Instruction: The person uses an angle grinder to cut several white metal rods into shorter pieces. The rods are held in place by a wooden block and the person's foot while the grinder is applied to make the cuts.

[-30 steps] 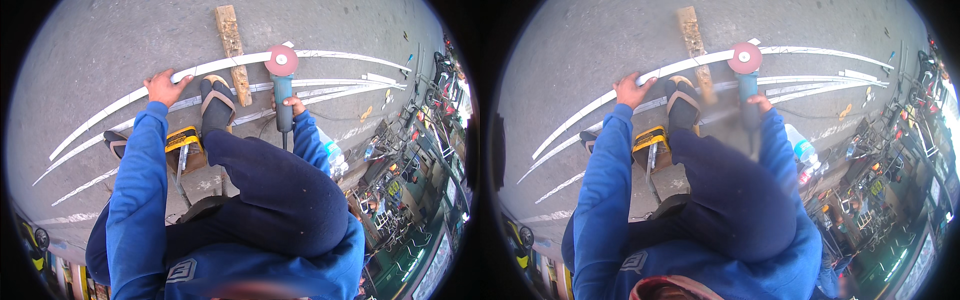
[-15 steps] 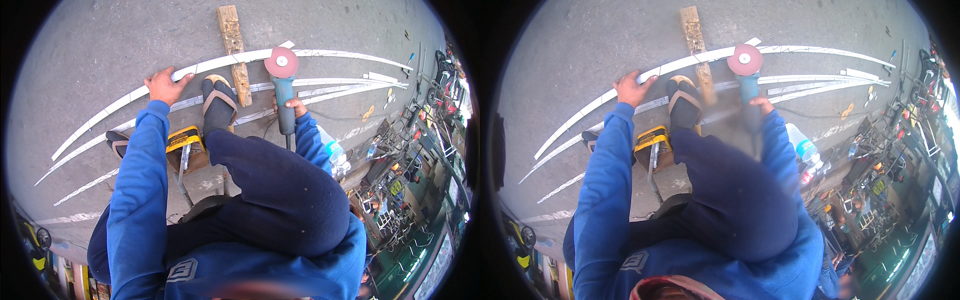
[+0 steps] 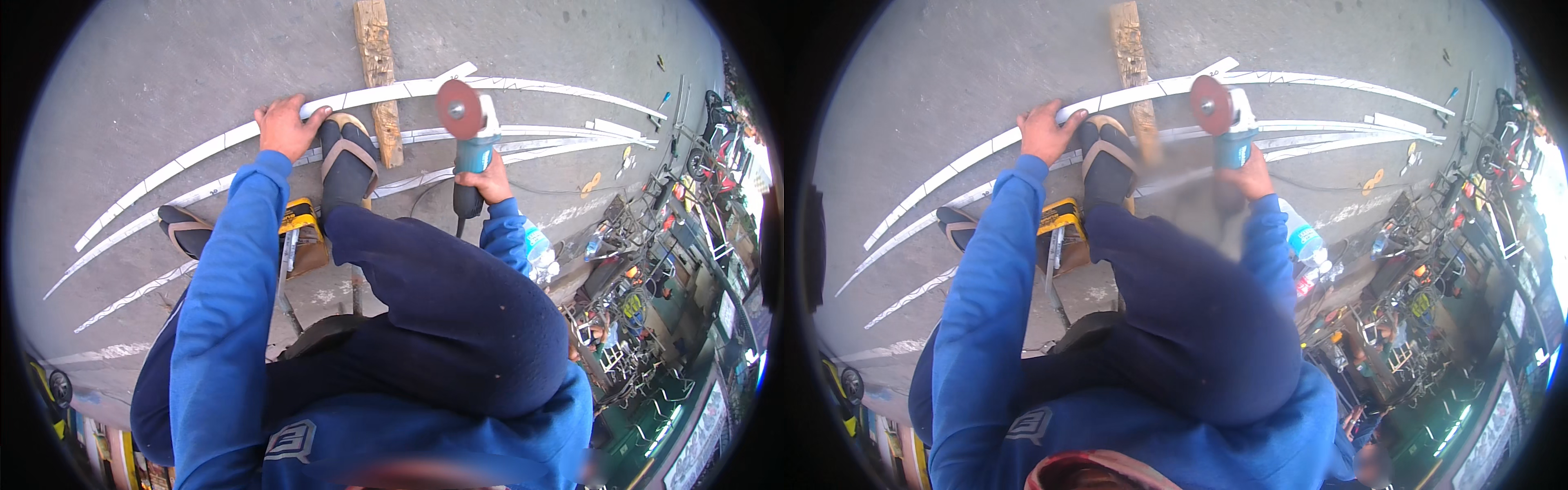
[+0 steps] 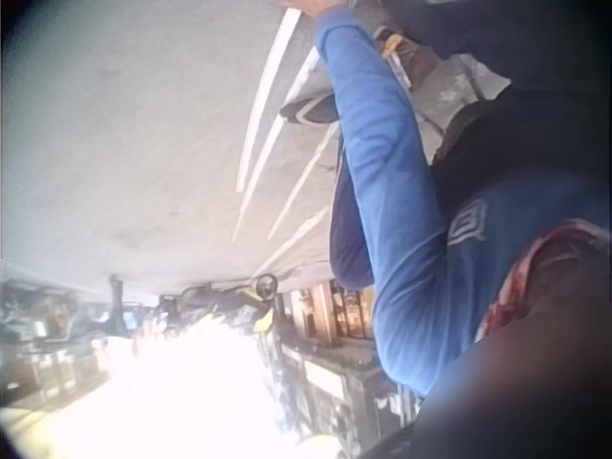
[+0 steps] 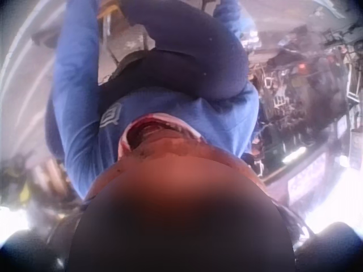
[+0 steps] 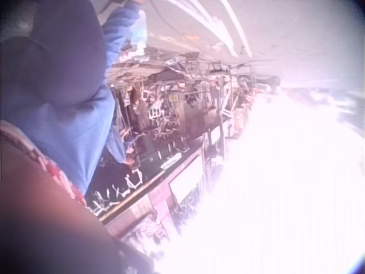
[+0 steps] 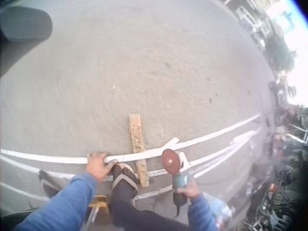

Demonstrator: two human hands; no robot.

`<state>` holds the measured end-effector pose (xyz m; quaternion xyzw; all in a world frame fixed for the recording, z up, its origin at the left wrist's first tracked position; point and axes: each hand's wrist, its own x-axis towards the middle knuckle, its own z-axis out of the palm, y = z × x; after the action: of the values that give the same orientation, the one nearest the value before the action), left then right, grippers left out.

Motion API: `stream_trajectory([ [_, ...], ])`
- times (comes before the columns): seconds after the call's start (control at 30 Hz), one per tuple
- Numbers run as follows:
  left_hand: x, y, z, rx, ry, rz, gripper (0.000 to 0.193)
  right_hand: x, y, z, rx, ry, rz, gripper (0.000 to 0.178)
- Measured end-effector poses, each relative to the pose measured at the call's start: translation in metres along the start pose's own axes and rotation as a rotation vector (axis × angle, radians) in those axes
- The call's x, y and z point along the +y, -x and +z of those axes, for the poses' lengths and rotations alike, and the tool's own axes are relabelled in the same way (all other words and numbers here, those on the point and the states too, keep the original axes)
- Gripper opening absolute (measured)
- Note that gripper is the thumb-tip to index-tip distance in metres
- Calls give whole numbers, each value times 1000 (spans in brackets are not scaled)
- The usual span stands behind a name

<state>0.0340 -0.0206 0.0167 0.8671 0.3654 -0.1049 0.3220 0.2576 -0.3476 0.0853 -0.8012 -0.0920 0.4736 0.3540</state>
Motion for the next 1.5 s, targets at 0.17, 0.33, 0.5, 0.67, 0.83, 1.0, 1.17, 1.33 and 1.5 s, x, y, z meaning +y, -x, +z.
stream_trajectory([
  [0.17, -3, -3, 0, -77, 27, -33, 57, -34, 4, 7, 37, 478, -45, 63],
  [0.33, -6, -1, 6, -42, 22, -13, 56, -54, 4, 12, 33, 572, -26, 65],
  [0.5, -11, 0, 12, 49, 71, 29, 58, -63, -4, 0, 10, 600, -40, 61],
  [0.67, -12, -2, 13, 19, 26, 19, 52, -70, -11, -6, -25, 708, -39, 64],
  [0.83, -12, -2, 11, 24, 30, 28, 53, -72, -13, -8, -48, 684, -30, 69],
  [1.0, -11, -2, 11, 7, 25, 15, 53, -63, -15, -9, -12, 705, -81, 66],
  [1.17, -10, -3, 10, -2, 27, 7, 54, -58, -15, -12, 19, 715, -108, 67],
  [1.33, -11, -6, 8, -66, 53, -12, 55, -62, -15, -12, 3, 714, -109, 67],
  [1.5, -14, -7, 12, -74, 53, -21, 56, -66, -14, -9, -15, 703, -65, 66],
])
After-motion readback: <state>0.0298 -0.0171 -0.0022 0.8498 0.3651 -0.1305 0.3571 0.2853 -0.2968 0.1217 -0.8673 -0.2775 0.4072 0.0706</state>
